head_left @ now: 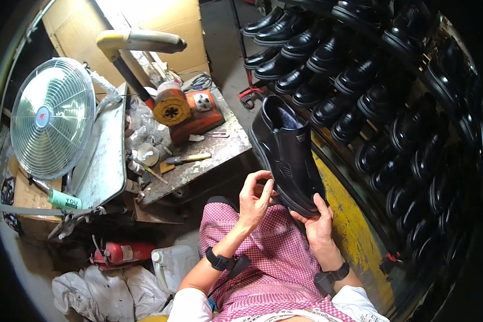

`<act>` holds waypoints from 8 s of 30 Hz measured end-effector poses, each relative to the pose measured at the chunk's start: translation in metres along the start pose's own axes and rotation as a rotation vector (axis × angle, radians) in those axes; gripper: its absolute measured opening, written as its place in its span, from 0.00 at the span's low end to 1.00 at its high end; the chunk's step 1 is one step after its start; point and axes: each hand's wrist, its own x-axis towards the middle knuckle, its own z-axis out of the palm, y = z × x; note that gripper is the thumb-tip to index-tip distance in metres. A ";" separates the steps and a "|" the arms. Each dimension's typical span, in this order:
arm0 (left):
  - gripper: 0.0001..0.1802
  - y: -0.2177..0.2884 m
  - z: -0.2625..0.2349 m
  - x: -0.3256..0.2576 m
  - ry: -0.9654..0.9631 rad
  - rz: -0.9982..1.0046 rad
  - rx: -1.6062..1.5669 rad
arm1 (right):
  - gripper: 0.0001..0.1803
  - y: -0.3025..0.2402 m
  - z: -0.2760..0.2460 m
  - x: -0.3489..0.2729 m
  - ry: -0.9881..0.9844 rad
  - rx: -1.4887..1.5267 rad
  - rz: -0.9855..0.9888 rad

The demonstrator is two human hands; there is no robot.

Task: Cleaning and inspecting finished black shoes in a factory setting.

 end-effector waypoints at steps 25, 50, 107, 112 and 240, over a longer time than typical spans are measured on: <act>0.10 -0.013 0.026 0.042 -0.284 -0.448 -0.333 | 0.33 0.020 -0.013 -0.013 0.346 -0.414 -0.244; 0.21 -0.029 0.072 0.020 0.133 0.217 -0.049 | 0.19 0.018 -0.047 -0.015 0.220 0.156 0.177; 0.28 0.049 -0.040 0.010 0.084 0.597 0.805 | 0.33 -0.028 0.001 -0.009 -0.076 -0.420 -0.279; 0.19 0.094 -0.095 -0.011 -0.163 0.258 0.939 | 0.32 -0.028 0.032 0.030 -0.491 -0.551 -0.062; 0.26 0.001 -0.059 -0.068 0.033 -0.673 -0.812 | 0.18 0.008 -0.018 -0.012 -0.214 -1.596 -1.041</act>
